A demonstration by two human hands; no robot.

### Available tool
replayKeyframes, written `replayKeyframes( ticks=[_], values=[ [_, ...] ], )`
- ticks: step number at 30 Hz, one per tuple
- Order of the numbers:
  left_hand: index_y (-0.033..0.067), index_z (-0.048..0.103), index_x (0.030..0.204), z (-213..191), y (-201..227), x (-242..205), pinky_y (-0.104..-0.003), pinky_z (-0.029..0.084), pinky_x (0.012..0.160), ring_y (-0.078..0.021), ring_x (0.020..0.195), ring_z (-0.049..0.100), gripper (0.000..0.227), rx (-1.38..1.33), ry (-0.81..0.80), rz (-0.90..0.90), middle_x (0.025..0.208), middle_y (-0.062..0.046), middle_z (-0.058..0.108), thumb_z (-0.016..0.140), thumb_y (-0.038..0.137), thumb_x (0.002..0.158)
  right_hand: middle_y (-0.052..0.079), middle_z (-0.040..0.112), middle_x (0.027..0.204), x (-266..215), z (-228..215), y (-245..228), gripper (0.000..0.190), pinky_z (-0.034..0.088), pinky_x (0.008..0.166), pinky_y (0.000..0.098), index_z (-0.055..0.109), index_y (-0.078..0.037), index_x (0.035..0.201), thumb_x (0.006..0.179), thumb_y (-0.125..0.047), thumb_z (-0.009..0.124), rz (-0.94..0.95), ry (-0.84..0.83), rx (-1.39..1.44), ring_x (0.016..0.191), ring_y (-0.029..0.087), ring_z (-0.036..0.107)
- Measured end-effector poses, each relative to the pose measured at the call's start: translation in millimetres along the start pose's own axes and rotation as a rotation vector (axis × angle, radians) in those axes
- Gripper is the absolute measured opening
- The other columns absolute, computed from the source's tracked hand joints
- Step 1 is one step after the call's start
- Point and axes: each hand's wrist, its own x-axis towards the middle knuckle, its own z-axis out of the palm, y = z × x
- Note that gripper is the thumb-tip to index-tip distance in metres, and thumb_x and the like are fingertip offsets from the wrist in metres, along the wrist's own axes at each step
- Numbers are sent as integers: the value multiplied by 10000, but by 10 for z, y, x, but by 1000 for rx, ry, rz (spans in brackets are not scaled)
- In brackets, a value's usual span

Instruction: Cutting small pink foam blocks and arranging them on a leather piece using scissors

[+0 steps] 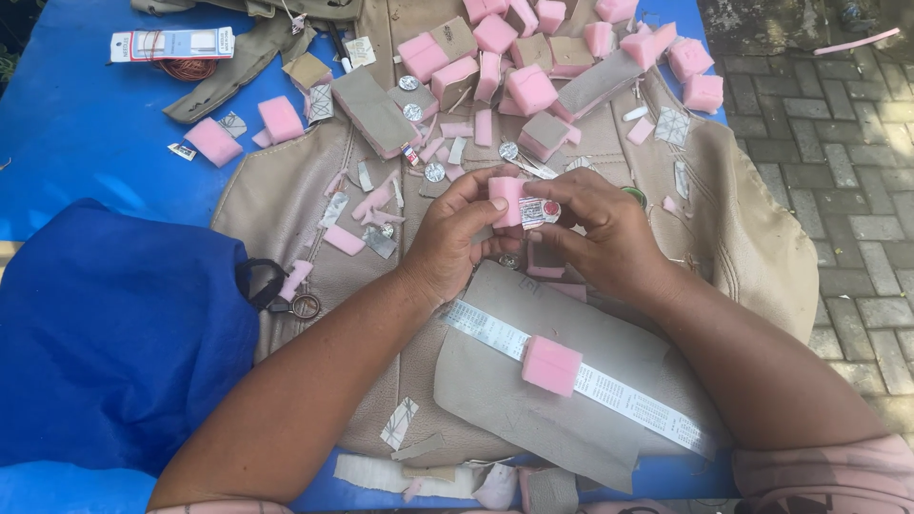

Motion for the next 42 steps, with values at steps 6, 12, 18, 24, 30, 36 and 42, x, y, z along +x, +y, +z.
replayKeyframes(
  ticks=[6, 12, 18, 24, 30, 36, 42],
  values=[
    [112, 514, 1448, 8, 24, -13, -330, 644, 879, -178, 997, 688, 561, -7, -12, -11, 1154, -73, 557, 640, 219, 912, 192, 673, 968, -5, 16, 195, 398, 599, 798, 397, 719, 46, 1222, 836, 38, 814, 69, 38, 172, 949, 231, 666],
    [109, 507, 1443, 4, 10, -11, -307, 638, 884, -182, 1021, 700, 547, 9, -40, 9, 1156, -79, 560, 631, 217, 922, 150, 655, 917, -72, -28, 487, 226, 586, 732, 339, 719, 43, 1128, 922, -33, 774, 149, 90, 295, 865, 169, 647],
    [92, 502, 1441, 10, -58, -26, -297, 637, 902, -186, 1033, 700, 528, 58, -39, 17, 1154, -91, 563, 627, 206, 941, 101, 623, 830, -165, 14, 537, 150, 531, 680, 302, 681, 14, 1078, 1043, -129, 653, 249, 100, 352, 774, 153, 599],
    [108, 532, 1430, 52, -36, -43, -281, 643, 878, -188, 1045, 710, 515, 105, -32, 56, 1154, -89, 589, 675, 205, 944, 92, 603, 809, -196, 25, 458, 198, 451, 616, 260, 653, -7, 1056, 1064, -203, 625, 385, 108, 473, 738, 115, 525],
    [112, 557, 1407, 68, -47, -60, -270, 652, 852, -191, 1023, 722, 498, 112, -22, 63, 1146, -90, 615, 696, 195, 937, 93, 596, 789, -121, 34, 359, 225, 457, 578, 219, 653, 5, 1079, 1066, -205, 575, 530, 107, 669, 685, 115, 545],
    [113, 557, 1408, 52, -79, -12, -275, 660, 861, -189, 1034, 718, 505, 79, -15, 74, 1163, -100, 613, 706, 179, 930, 141, 672, 811, -77, -36, 472, 311, 536, 551, 218, 646, 54, 1141, 1020, -206, 526, 469, 67, 829, 650, 130, 677],
    [111, 464, 1491, 133, 55, -86, -295, 642, 911, -173, 1060, 673, 618, 57, 26, 73, 1196, -90, 558, 676, 147, 912, 198, 660, 985, -56, -32, 338, 427, 605, 678, 291, 591, 84, 1320, 903, -3, 608, 265, 70, 597, 821, 205, 693]
  ],
)
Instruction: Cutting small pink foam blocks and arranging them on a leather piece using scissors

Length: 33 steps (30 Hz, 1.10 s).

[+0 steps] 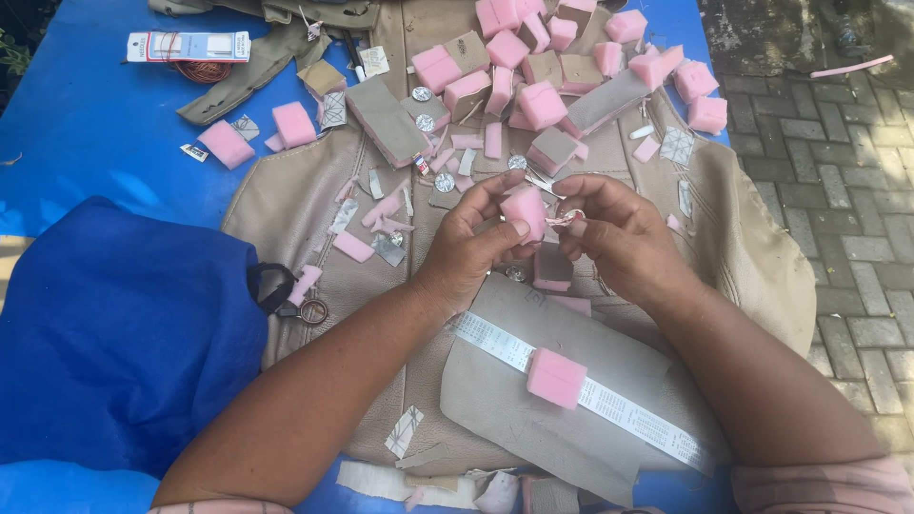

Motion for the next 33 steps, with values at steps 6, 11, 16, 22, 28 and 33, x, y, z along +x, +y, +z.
replayKeyframes(
  ticks=[6, 11, 16, 22, 28, 33],
  values=[
    [89, 513, 1429, -67, -72, 45, -248, 663, 807, -131, 975, 655, 586, 6, -31, -30, 1134, -65, 545, 595, 139, 851, 210, 678, 1012, 55, -39, 50, 254, 604, 741, 333, 686, 75, 1100, 863, 166, 677, -97, 10, -198, 933, 230, 674],
    [96, 543, 1391, -74, -50, 2, -267, 658, 724, -157, 935, 680, 586, 23, -58, -50, 1105, -84, 554, 532, 197, 814, 208, 692, 1042, 38, 79, 19, 339, 607, 776, 347, 631, 70, 1179, 860, 137, 724, -112, 25, -211, 978, 239, 694],
    [69, 625, 1275, -154, -186, 112, -219, 640, 601, -140, 831, 709, 430, 169, -61, -40, 919, -66, 616, 629, 345, 946, 204, 706, 1025, 18, 103, 20, 340, 615, 787, 357, 615, 59, 1175, 866, 117, 744, -158, 16, -243, 982, 248, 717],
    [34, 656, 1097, -58, -151, 62, -258, 639, 614, -137, 754, 688, 346, 155, -36, -35, 779, -114, 662, 550, 192, 808, 201, 708, 1031, -11, 72, 125, 296, 619, 779, 368, 641, 51, 1137, 867, 122, 738, -198, -26, -273, 999, 251, 712],
    [35, 692, 1028, -42, -224, 64, -202, 591, 526, -105, 677, 678, 128, 413, 53, 182, 735, -97, 676, 636, 121, 951, 207, 698, 1089, -35, 116, -31, 365, 640, 809, 389, 607, 62, 1211, 869, 101, 730, -205, -65, -245, 1026, 266, 715],
    [31, 680, 917, 26, -54, -21, -308, 553, 558, -205, 713, 701, 43, 640, 109, 502, 765, -132, 660, 652, 64, 921, 210, 711, 937, -41, 120, 6, 267, 607, 706, 382, 665, 71, 1177, 910, 71, 661, -157, -127, -298, 859, 246, 711]
  ],
)
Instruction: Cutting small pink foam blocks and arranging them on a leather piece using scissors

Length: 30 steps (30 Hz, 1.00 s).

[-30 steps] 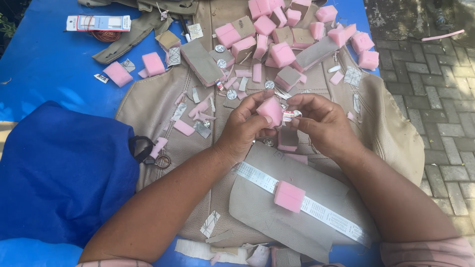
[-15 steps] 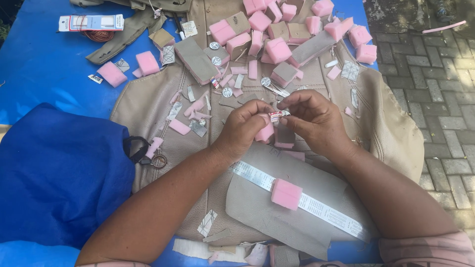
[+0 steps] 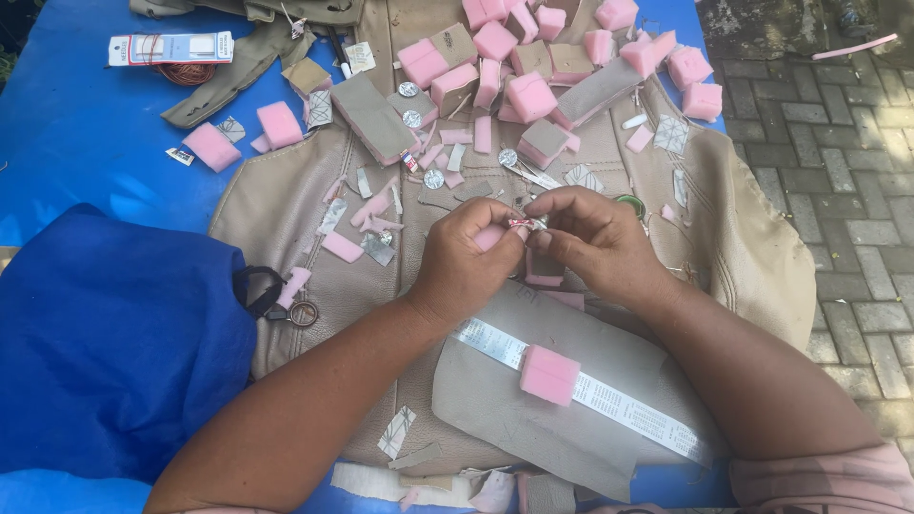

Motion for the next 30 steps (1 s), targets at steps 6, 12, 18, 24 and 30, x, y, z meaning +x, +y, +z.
replayKeyframes(
  ticks=[6, 12, 18, 24, 30],
  values=[
    [51, 679, 925, -11, 85, -5, -321, 541, 597, -224, 757, 700, 26, 85, 45, 137, 794, -101, 643, 702, 52, 913, 186, 712, 853, -38, 46, 8, 237, 589, 664, 379, 682, 54, 1136, 900, 54, 671, -26, 19, -32, 806, 225, 709],
    [76, 678, 952, -35, 98, -17, -319, 545, 648, -207, 782, 700, 22, 20, 41, 143, 820, -86, 646, 684, 97, 951, 167, 691, 836, -6, 43, -10, 228, 549, 592, 324, 684, 40, 1143, 916, 44, 653, -62, 8, -31, 724, 173, 659],
    [76, 674, 979, -53, 105, 14, -310, 544, 685, -188, 804, 690, 47, -19, 62, 181, 849, -75, 646, 633, 95, 993, 176, 693, 824, 8, 41, -6, 215, 543, 576, 319, 681, 42, 1131, 918, 41, 653, -63, 14, -23, 716, 179, 661],
    [71, 637, 1013, 1, -78, -54, -264, 558, 637, -140, 797, 669, 126, -169, 42, 33, 825, -82, 628, 585, 178, 1054, 191, 712, 859, -11, 38, -47, 214, 618, 669, 347, 671, 54, 1135, 923, 41, 648, 19, 13, 47, 812, 218, 719],
    [101, 574, 1023, -9, -145, -52, -225, 563, 651, -123, 813, 667, 219, -312, 21, -171, 858, -79, 636, 440, 253, 1106, 204, 715, 903, -19, -49, 74, 243, 649, 736, 383, 652, 53, 1181, 940, 22, 637, 91, 37, 88, 864, 244, 732]
  ],
)
